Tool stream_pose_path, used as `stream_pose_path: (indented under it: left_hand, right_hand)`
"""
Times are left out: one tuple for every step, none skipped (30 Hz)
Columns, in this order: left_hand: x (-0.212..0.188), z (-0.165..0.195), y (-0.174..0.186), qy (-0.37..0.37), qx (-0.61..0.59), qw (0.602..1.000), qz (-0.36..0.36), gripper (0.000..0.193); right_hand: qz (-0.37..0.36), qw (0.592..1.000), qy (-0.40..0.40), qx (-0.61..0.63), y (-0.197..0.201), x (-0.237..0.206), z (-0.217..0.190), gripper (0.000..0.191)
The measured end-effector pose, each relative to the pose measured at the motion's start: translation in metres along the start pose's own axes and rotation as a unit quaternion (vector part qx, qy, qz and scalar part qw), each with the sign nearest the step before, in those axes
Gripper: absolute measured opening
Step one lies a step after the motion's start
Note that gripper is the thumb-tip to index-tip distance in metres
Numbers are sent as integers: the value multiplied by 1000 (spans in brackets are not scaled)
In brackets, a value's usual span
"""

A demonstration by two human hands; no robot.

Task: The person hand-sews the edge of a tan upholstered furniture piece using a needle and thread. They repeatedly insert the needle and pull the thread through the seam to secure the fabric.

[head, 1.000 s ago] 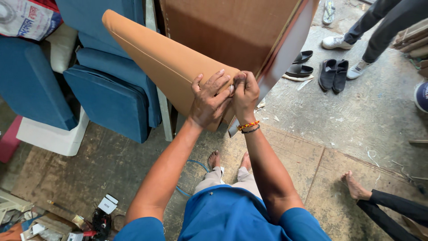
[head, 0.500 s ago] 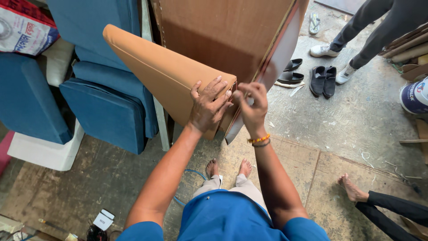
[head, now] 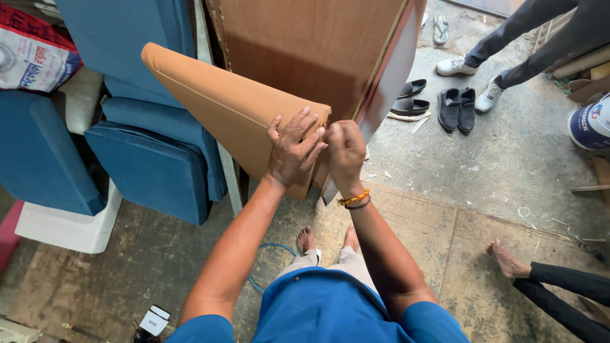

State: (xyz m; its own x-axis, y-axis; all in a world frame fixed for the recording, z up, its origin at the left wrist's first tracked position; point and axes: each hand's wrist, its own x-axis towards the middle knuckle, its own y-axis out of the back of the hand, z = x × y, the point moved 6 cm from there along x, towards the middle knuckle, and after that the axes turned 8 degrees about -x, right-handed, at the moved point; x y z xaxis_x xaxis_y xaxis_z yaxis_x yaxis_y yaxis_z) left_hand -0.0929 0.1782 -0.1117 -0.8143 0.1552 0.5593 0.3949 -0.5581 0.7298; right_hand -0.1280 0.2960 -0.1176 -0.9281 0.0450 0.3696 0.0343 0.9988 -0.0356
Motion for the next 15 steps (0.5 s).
stream_pose_path:
  left_hand:
    - [0, 0, 0, -2, 2, 1000, -1, 28]
    - [0, 0, 0, -4, 5, 1000, -1, 29]
    - [0, 0, 0, -5, 7, 1000, -4, 30]
    - [-1, 0, 0, -4, 9, 1000, -3, 30]
    - [-1, 0, 0, -4, 11, 1000, -2, 29]
    - [-1, 0, 0, -6, 12, 1000, -1, 29]
    - [-2, 0, -1, -6, 12, 1000, -2, 29]
    - [-3, 0, -1, -6, 14, 1000, -3, 28]
    - [-2, -1, -2, -9, 16, 1000, -3, 28]
    - [-2, -2, -3, -8, 13, 1000, -3, 28]
    - [-3, -2, -4, -4, 11, 1000, -3, 28]
    - [-3, -3, -5, -2, 9, 1000, -4, 29]
    - [-3, -4, -6, -1, 2, 1000, 0, 30]
    - [-4, -4, -7, 3, -5, 1000, 3, 30]
    - [-5, -5, -8, 7, -11, 1000, 5, 31]
  right_hand:
    - [8, 989, -82, 122, 1, 1, 11, 16]
    - [15, 957, -160, 243, 0, 2, 20, 18]
    - [13, 935, -168, 311, 2, 5, 21, 19]
    - [13, 910, -175, 376, 7, 9, 23, 21]
    - [12, 880, -179, 439, 12, 12, 24, 23]
    - [-19, 878, -160, 451, 16, 13, 22, 24]
    - [-50, 874, -143, 462, 21, 9, 17, 25]
    - [-83, 868, -125, 473, 24, 3, 12, 26]
    - [-139, 866, -117, 467, 21, -14, 4, 23]
    - [-193, 861, -108, 458, 17, -40, -7, 20]
    - [-214, 896, -111, 372, 8, -68, -12, 18]
    - [-232, 924, -113, 284, -1, -97, -16, 16]
    - [-260, 929, -143, 221, -8, -128, -19, 15]
    - [-302, 886, -218, 276, -17, -161, -21, 14]
    - [-361, 858, -219, 294, -28, -193, -32, 16]
